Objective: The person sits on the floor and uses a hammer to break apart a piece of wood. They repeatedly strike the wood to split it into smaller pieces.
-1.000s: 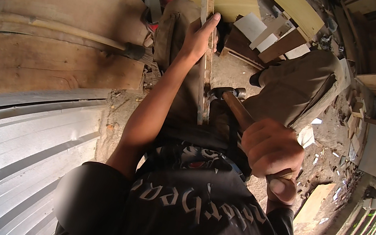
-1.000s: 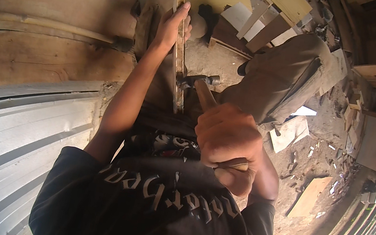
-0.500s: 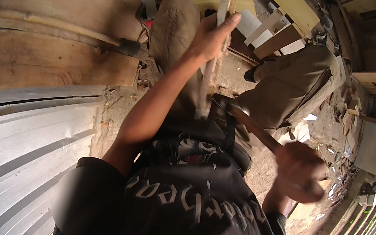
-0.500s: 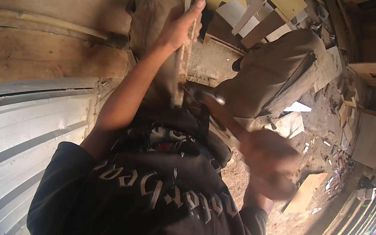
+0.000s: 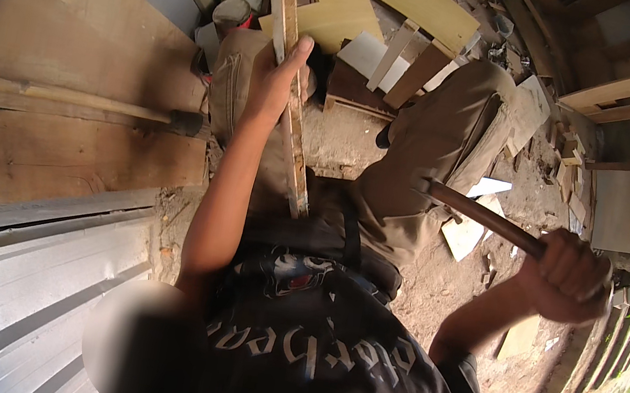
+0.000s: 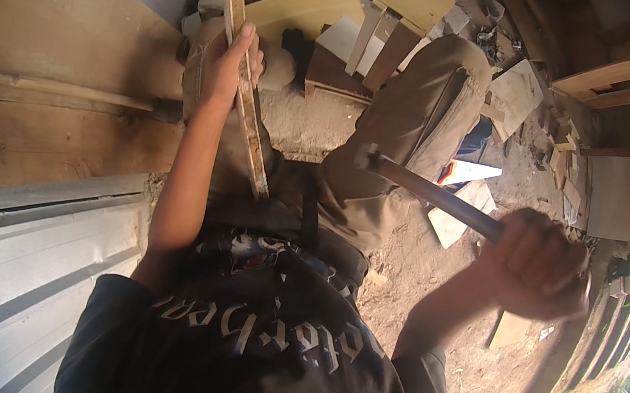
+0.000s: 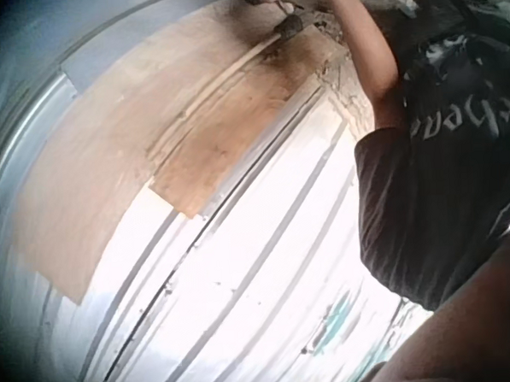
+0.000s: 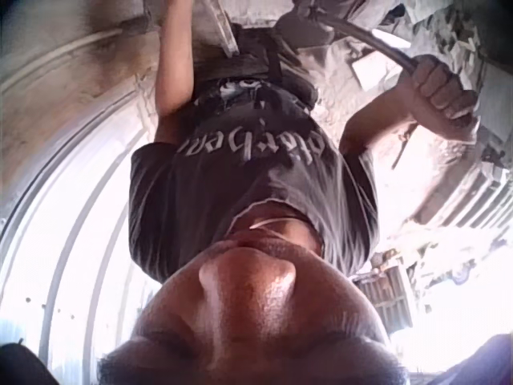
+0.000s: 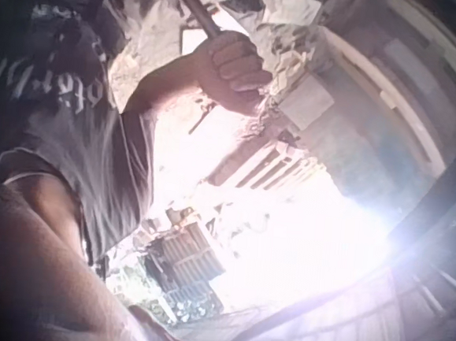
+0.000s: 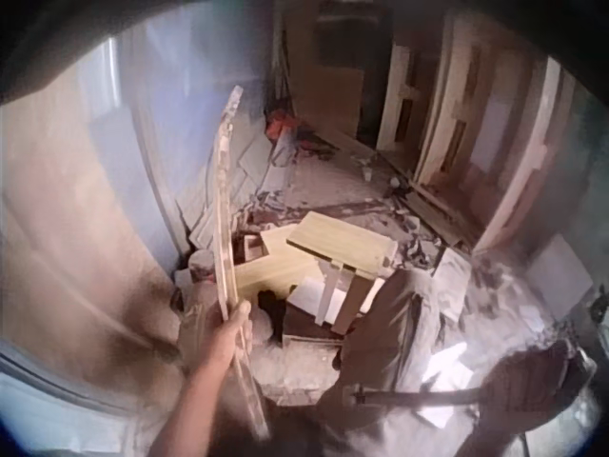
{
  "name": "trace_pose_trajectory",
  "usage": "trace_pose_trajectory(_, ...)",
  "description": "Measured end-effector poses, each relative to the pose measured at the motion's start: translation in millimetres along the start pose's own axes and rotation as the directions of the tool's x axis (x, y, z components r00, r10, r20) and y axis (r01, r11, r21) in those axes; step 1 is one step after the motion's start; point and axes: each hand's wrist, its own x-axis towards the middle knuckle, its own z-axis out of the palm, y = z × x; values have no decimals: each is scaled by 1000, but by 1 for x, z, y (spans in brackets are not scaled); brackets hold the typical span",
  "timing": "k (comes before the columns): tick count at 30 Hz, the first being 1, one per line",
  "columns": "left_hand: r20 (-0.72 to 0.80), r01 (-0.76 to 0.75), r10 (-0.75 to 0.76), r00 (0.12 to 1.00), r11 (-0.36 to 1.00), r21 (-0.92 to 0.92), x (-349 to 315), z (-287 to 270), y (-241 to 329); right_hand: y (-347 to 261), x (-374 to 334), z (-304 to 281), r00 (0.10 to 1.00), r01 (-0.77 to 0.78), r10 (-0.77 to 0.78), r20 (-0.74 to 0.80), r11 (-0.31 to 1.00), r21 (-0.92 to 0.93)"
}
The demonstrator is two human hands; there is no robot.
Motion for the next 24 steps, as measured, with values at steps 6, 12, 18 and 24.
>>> trace_pose_trajectory(6,22,-6,6,1000,1000,7,-32,-1,29,54,17,2,998,-25,32,-58,991,130)
trace_pose_trajectory(12,81,83,-61,995,951,-298,-32,-6,22,92,23,20,995,-92,91,29,994,56)
trace_pose_trajectory(18,61,102,-86,994,925,-366,-20,-25,2,119,-16,45,960,-275,278,-23,928,-250)
trace_pose_trajectory(24,-76,93,-118,990,957,-276,0,-39,-3,132,-43,59,915,-390,401,36,905,-170)
